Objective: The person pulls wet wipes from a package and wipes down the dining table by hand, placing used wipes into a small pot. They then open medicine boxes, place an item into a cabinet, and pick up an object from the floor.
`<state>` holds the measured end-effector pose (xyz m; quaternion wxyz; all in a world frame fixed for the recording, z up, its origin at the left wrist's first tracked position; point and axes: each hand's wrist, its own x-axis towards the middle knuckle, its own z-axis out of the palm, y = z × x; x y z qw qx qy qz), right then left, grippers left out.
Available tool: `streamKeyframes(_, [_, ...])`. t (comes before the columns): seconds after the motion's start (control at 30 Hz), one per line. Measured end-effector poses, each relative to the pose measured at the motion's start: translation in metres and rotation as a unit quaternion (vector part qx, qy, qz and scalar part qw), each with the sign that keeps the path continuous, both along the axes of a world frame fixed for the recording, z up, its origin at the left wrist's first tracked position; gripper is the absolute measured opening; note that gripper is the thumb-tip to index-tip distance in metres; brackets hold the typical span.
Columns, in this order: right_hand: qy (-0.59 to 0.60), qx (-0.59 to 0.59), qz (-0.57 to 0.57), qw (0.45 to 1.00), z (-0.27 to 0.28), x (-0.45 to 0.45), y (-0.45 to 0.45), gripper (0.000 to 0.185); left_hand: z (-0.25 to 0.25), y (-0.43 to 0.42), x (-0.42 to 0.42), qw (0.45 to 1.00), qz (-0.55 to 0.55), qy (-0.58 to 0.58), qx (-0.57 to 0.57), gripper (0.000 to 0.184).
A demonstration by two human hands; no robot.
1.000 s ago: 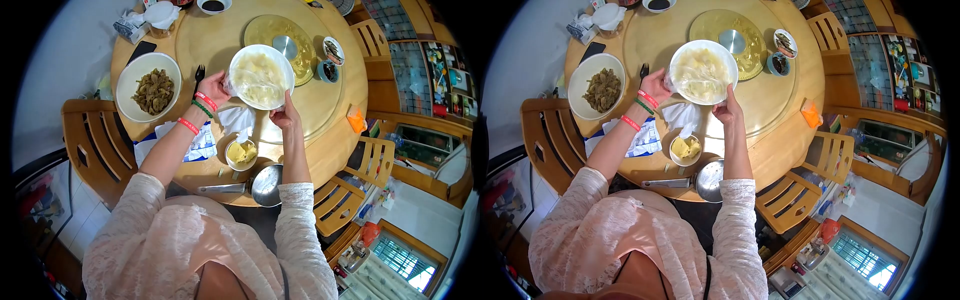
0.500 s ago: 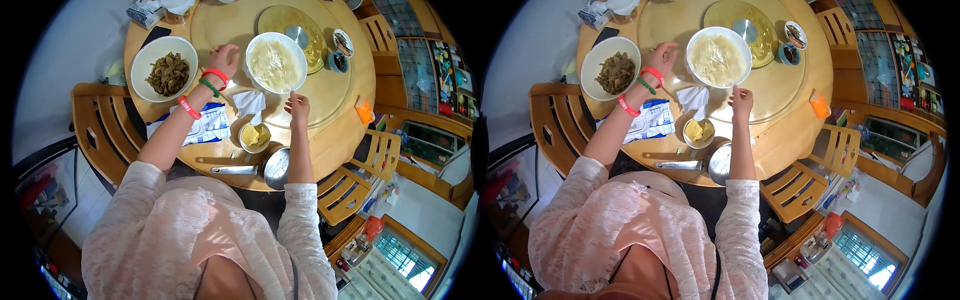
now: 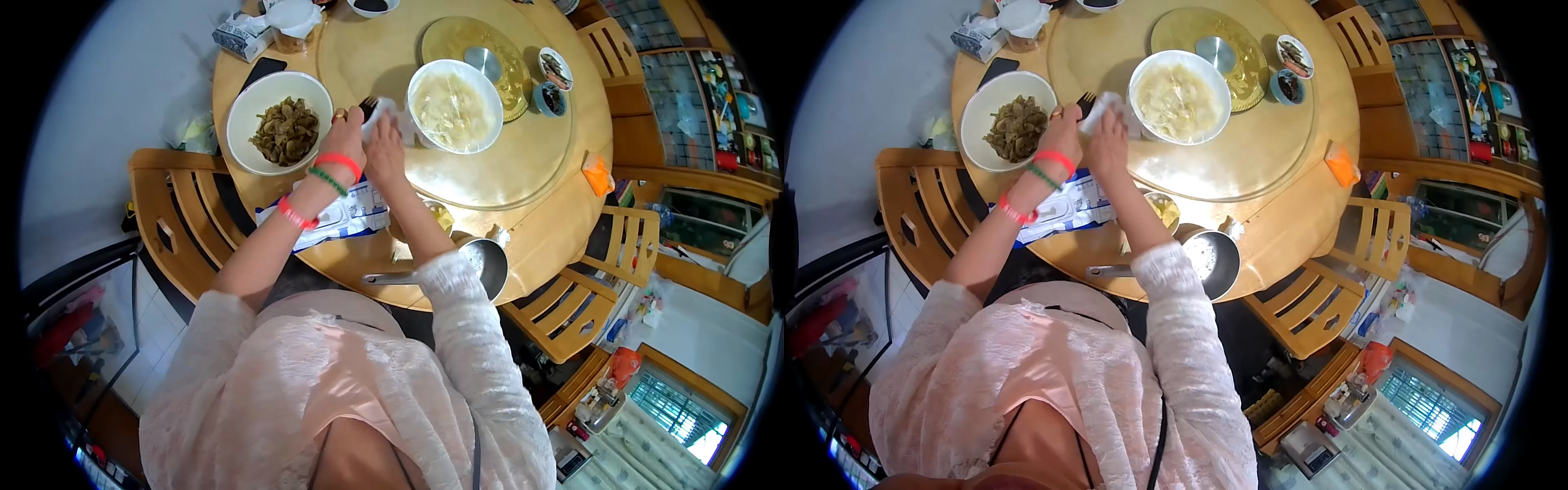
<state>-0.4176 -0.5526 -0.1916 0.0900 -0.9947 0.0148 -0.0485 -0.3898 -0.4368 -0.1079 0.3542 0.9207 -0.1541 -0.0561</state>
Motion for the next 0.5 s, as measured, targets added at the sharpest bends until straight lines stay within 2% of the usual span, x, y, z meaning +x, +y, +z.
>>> streamKeyframes(0.03, [-0.029, -0.039, 0.033, 0.998, 0.001, 0.005, 0.006, 0.052, 0.018, 0.009, -0.018, 0.999, -0.004, -0.019, -0.05, 0.029])
streamKeyframes(0.1, [-0.033, -0.019, 0.062, 0.997, 0.003, 0.008, 0.005, 0.052, 0.032, 0.037, -0.045, 0.991, -0.051, -0.06, -0.11, 0.024])
streamKeyframes(0.13, [-0.039, -0.001, 0.089, 0.995, 0.007, 0.011, 0.002, 0.053, 0.028, 0.054, -0.056, 0.992, -0.104, -0.011, -0.072, 0.024])
streamKeyframes(0.17, [0.003, 0.013, 0.071, 0.997, 0.006, 0.004, -0.004, 0.055, 0.024, 0.07, -0.07, 0.985, -0.152, 0.052, -0.057, 0.022])
streamKeyframes(0.23, [0.048, 0.042, 0.077, 0.995, 0.009, -0.034, -0.037, 0.063, 0.012, 0.095, -0.097, 0.955, -0.264, 0.133, -0.002, 0.021])
streamKeyframes(0.27, [0.065, -0.005, 0.06, 0.996, 0.0, -0.059, -0.056, 0.064, 0.016, 0.098, -0.107, 0.932, -0.295, 0.2, 0.065, 0.022])
streamKeyframes(0.3, [0.079, -0.053, 0.046, 0.994, -0.006, -0.076, -0.067, 0.065, 0.007, 0.099, -0.119, 0.922, -0.314, 0.217, 0.061, 0.021])
streamKeyframes(0.33, [0.079, -0.057, 0.05, 0.994, -0.001, -0.082, -0.062, 0.065, -0.029, 0.099, -0.134, 0.915, -0.341, 0.207, 0.053, 0.02])
streamKeyframes(0.4, [0.075, -0.072, 0.043, 0.994, 0.016, -0.085, -0.042, 0.059, -0.04, 0.088, -0.145, 0.913, -0.355, 0.182, 0.085, 0.017])
streamKeyframes(0.43, [0.099, -0.034, 0.008, 0.994, 0.032, -0.07, -0.025, 0.059, -0.056, 0.082, -0.151, 0.931, -0.339, 0.122, 0.059, 0.014])
streamKeyframes(0.5, [0.055, 0.006, 0.013, 0.998, 0.013, -0.029, -0.01, 0.063, -0.07, 0.074, -0.15, 0.946, -0.321, 0.031, 0.036, 0.008])
